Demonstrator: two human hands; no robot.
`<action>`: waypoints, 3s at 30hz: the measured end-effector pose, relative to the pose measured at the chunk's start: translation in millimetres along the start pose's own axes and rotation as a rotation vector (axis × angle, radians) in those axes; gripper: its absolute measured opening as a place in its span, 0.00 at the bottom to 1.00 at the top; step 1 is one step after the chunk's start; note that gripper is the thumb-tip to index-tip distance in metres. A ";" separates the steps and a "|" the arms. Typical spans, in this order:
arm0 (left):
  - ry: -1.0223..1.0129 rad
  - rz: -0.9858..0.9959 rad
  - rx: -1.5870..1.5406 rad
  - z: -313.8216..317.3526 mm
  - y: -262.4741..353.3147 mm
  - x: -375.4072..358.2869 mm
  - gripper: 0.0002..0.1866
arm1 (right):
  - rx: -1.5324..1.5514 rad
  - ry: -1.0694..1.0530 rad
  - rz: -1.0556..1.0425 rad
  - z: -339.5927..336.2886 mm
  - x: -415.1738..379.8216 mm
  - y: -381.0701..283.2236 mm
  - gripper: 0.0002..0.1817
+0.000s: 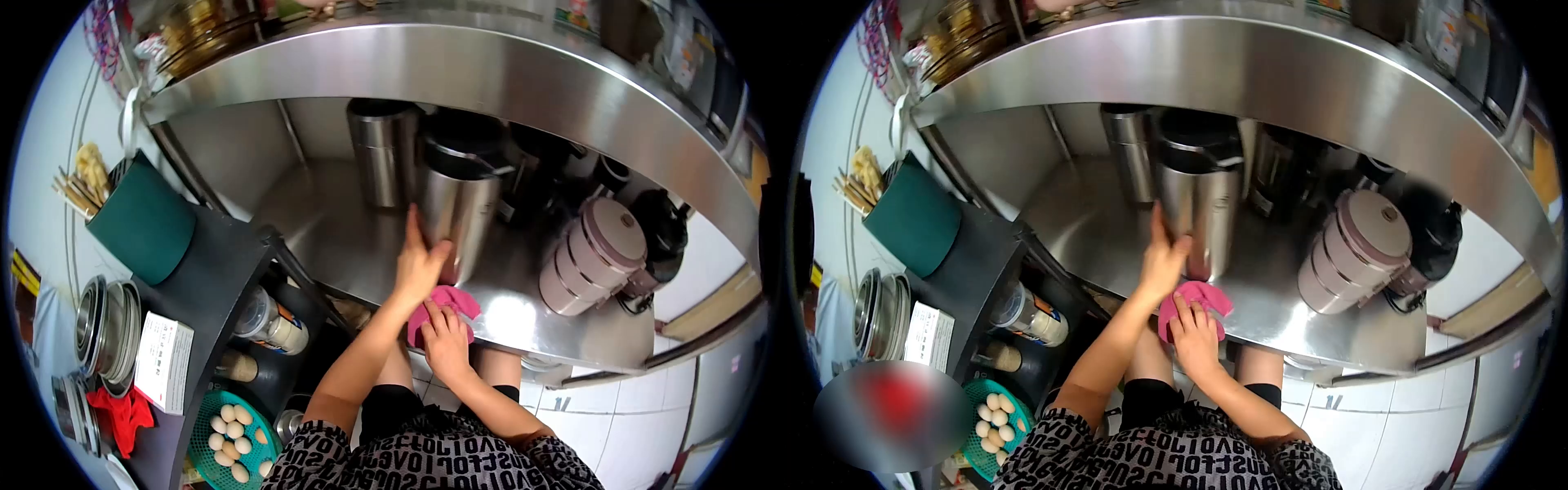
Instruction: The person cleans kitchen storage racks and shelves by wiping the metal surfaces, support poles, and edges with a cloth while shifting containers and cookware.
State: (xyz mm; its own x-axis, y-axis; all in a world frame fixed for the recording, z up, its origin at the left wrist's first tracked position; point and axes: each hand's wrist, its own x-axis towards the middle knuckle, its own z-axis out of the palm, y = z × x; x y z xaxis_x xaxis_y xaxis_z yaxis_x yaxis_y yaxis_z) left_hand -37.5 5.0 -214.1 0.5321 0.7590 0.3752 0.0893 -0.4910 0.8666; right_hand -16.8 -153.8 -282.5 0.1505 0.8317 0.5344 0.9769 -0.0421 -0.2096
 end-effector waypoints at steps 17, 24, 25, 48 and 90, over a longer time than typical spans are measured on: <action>0.665 0.154 0.102 -88.8 -77.5 -43.0 0.07 | 0.212 -0.256 -0.098 108.1 167.3 -22.1 0.21; 0.528 0.109 0.237 -102.4 -105.6 -30.6 0.05 | 0.006 -0.516 -0.176 210.7 334.2 -38.8 0.25; 0.511 0.091 0.300 -100.3 -108.6 -29.9 0.04 | -0.021 -0.472 -0.096 229.8 357.5 -34.5 0.27; 0.552 0.087 0.399 -95.0 -108.8 -30.5 0.04 | 0.620 -0.699 -0.549 253.9 325.6 -120.8 0.26; 0.631 0.272 0.078 -101.7 -129.3 -42.0 0.09 | -0.169 -0.203 -0.025 -40.0 -12.1 49.1 0.21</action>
State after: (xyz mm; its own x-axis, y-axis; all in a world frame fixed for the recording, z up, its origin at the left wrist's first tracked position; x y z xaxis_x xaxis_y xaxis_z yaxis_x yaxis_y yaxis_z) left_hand -157.0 80.1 -308.4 -0.0457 0.6964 0.7162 0.0946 -0.7107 0.6971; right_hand 35.4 -188.0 -266.5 0.1088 0.9271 0.3588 0.9940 -0.0974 -0.0497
